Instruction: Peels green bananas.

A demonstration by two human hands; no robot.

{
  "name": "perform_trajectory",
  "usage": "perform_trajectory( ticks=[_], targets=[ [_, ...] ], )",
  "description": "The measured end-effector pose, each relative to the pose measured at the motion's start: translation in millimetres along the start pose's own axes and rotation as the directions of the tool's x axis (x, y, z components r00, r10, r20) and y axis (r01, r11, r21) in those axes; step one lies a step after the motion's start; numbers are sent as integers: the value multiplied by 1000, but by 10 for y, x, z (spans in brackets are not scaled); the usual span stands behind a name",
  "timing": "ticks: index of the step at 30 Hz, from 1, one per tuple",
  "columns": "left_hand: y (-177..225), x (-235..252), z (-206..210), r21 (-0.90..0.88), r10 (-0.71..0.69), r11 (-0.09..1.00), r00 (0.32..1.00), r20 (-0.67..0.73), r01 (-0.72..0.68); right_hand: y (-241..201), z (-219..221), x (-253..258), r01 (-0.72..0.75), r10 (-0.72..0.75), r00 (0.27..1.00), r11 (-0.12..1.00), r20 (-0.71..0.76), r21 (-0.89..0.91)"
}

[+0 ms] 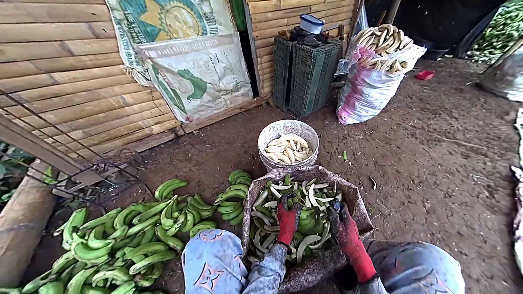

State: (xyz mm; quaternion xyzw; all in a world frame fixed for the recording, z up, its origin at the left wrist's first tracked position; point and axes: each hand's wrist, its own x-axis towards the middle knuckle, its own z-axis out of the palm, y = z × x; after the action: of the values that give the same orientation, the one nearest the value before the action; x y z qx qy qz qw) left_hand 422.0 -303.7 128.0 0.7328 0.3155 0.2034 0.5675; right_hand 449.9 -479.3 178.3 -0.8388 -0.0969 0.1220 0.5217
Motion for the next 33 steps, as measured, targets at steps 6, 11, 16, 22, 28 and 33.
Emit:
perform_trajectory(
  ticks=[6,11,16,22,28,33],
  targets=[
    [-53,-3,1,-93,-1,996,1000,-5,1,14,48,-205,-21,89,896,987,434,-158],
    [-78,-22,-3,-122,-2,993,1000,-13,1,-38,26,-164,67,37,909,970,416,-234],
    [-105,-43,13,-125,14,992,1000,-28,-17,-113,-68,-160,84,131,858,919,497,-386],
    [-163,-81,20,-159,44,986,999,8,-42,-137,45,-18,82,301,831,766,468,-638],
    [150,-144,-288,452,-16,892,995,95,-29,-49,-86,129,88,270,838,791,474,-606],
    [165,-285,-263,706,-33,594,866,499,-385,-82,-139,258,136,52,945,838,324,-529]
  ],
)
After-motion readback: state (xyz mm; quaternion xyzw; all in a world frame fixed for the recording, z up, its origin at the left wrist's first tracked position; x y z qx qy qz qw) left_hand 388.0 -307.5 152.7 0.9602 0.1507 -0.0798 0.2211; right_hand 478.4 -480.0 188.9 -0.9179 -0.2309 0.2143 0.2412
